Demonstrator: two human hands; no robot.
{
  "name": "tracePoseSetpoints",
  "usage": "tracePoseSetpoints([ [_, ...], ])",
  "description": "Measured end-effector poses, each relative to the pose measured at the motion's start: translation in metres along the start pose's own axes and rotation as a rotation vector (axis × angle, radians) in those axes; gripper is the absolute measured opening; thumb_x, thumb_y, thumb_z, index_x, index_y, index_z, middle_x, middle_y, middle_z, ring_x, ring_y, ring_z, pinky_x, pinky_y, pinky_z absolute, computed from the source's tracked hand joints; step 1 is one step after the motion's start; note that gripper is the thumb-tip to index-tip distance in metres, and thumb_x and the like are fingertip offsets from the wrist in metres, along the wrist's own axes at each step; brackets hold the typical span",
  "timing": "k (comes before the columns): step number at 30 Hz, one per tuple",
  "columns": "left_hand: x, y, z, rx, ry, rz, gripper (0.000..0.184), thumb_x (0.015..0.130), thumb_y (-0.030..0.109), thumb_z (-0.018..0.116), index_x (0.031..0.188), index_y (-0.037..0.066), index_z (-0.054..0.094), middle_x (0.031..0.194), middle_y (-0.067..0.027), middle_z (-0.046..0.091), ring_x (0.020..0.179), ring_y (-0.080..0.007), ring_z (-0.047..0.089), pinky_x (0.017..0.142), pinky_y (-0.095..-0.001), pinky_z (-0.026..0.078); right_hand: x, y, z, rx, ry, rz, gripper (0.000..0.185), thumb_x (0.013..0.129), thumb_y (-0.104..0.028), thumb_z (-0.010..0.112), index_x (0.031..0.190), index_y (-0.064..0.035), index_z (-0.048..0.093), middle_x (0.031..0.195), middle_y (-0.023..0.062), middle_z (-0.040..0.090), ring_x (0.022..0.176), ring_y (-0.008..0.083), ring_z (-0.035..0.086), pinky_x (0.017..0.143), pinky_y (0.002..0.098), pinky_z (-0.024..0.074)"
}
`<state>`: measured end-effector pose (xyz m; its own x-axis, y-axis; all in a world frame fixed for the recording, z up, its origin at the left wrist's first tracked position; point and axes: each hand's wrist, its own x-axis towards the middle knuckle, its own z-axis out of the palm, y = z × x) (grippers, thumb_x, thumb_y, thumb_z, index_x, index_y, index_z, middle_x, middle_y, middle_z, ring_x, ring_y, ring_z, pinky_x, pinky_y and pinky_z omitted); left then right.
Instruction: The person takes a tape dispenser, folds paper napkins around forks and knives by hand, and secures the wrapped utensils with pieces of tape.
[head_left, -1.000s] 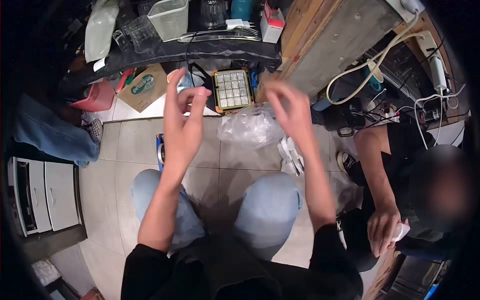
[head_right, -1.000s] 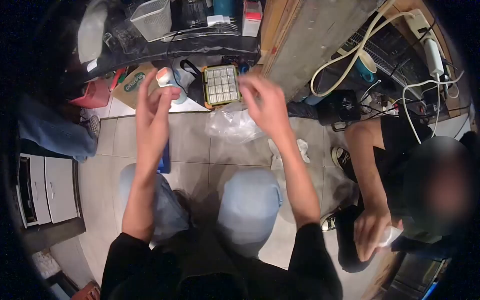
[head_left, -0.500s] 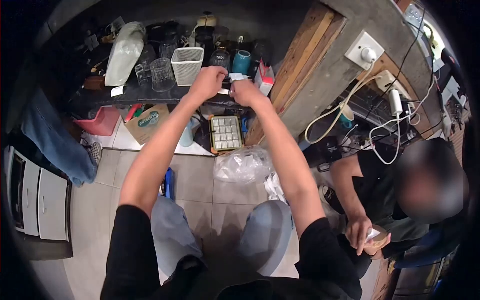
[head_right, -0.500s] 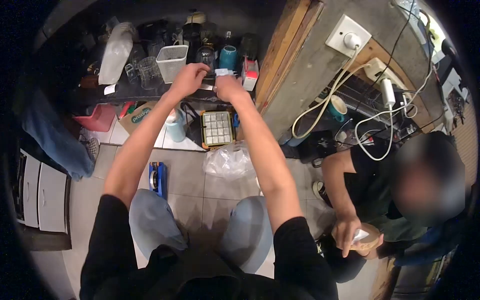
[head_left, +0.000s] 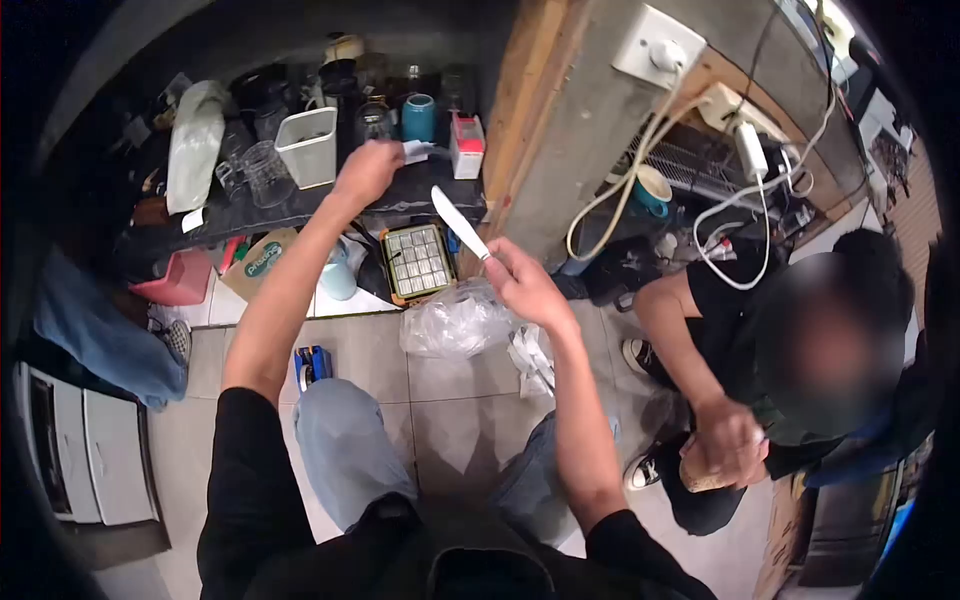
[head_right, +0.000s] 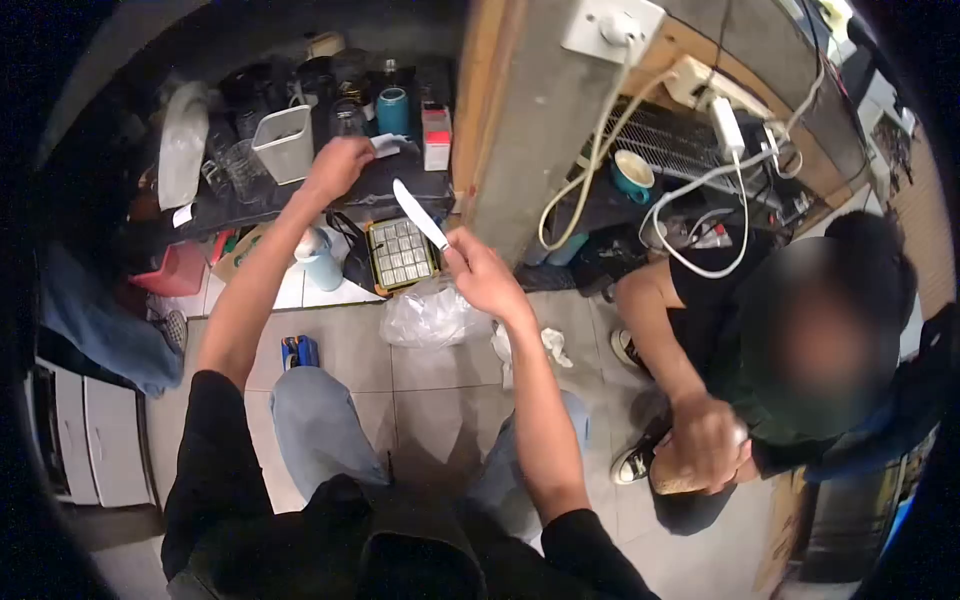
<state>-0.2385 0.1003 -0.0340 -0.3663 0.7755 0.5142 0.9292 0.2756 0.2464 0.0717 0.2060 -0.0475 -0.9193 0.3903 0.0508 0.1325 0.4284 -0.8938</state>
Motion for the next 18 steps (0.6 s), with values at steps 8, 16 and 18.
tracePoseSetpoints([
  [8, -0.019, 0.104, -0.056, -0.812, 0.361, -0.211, 0.014, 0.091, 0.006, 0.063, 0.099, -0.005, 0.064, 0.083, -0.0098, 0.069, 0.075, -0.0157, 0.068, 0.068, -0.028, 0.054, -0.009, -0.013, -0.018, 0.803, 0.032, -0.002, 0.033, 0.101, -0.007, 0.044, 0.133, -0.0037, 0.049, 0.082, 0.0016, 0.054, 0.065, 0.0086, 0.049, 0.061, 0.0224, 0.0424],
  [16, -0.068, 0.198, -0.034, -1.372, -0.082, -0.436, 0.017, 0.091, 0.006, 0.065, 0.105, -0.003, 0.064, 0.088, -0.0074, 0.069, 0.073, -0.0114, 0.066, 0.066, -0.0241, 0.054, -0.022, -0.039, 0.003, 1.115, 0.001, 0.115, 0.03, 0.101, -0.011, 0.041, 0.129, -0.0028, 0.049, 0.09, 0.0095, 0.06, 0.066, 0.0175, 0.062, 0.059, 0.0317, 0.0552],
  [18, -0.073, 0.193, -0.026, -1.336, -0.068, -0.446, 0.017, 0.091, 0.006, 0.065, 0.105, -0.003, 0.064, 0.087, -0.0072, 0.07, 0.073, -0.011, 0.066, 0.066, -0.0235, 0.054, -0.024, -0.037, 0.006, 1.092, -0.029, 0.121, 0.028, 0.101, -0.011, 0.042, 0.126, -0.0024, 0.05, 0.089, 0.0089, 0.06, 0.066, 0.0173, 0.062, 0.058, 0.0312, 0.055],
])
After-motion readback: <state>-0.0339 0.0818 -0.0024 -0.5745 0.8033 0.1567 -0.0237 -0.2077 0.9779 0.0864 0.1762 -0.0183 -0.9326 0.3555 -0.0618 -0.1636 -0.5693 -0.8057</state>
